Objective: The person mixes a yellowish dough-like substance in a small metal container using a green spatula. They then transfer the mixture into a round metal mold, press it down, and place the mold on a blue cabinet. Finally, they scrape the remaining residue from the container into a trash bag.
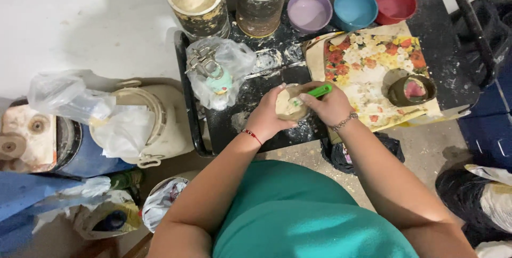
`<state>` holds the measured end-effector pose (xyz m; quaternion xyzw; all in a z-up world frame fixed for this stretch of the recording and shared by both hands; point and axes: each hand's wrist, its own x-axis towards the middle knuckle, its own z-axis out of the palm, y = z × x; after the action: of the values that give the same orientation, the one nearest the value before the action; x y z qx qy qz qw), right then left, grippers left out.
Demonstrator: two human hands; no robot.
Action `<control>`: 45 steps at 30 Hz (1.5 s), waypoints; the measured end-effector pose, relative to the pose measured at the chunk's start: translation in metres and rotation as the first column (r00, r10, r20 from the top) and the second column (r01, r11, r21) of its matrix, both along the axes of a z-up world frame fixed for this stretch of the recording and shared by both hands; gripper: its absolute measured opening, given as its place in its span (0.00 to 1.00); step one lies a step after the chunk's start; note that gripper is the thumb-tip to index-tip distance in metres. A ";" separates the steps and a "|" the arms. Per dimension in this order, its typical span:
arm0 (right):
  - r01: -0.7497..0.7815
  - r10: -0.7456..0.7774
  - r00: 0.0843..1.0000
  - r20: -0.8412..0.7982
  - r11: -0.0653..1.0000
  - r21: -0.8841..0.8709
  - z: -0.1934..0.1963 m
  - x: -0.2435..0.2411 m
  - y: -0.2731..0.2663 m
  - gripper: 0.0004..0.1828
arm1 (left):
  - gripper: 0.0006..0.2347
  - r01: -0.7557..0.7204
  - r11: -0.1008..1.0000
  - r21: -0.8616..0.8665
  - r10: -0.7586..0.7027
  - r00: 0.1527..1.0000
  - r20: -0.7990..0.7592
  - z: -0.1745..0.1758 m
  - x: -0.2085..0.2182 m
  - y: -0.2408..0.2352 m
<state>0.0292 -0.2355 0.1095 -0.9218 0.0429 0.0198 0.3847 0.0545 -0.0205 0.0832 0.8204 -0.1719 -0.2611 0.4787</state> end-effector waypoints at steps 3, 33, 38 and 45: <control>0.086 -0.087 0.996 -0.001 0.992 0.095 -0.032 -0.014 -0.012 0.26 | 0.52 0.066 0.997 0.030 -0.069 0.992 0.108 0.013 -0.001 0.006; 0.322 -0.705 0.708 -0.036 0.277 0.905 0.019 -0.243 -0.041 0.26 | 0.41 0.368 0.846 -0.386 -0.283 0.923 0.260 -0.055 -0.070 -0.171; 0.312 -0.708 0.705 -0.046 0.252 0.916 0.000 -0.280 -0.117 0.31 | 0.38 0.324 0.854 -0.407 -0.302 0.946 0.117 -0.077 -0.111 -0.256; 0.328 -0.728 0.682 -0.067 0.223 0.918 -0.028 -0.317 -0.216 0.31 | 0.34 0.435 0.872 -0.223 -0.396 0.896 0.201 -0.053 -0.145 -0.373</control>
<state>-0.2877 -0.4514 0.0811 -0.4887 0.2691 -0.2753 0.7829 -0.0908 -0.3935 0.0302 0.7107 -0.4128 -0.2709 0.5011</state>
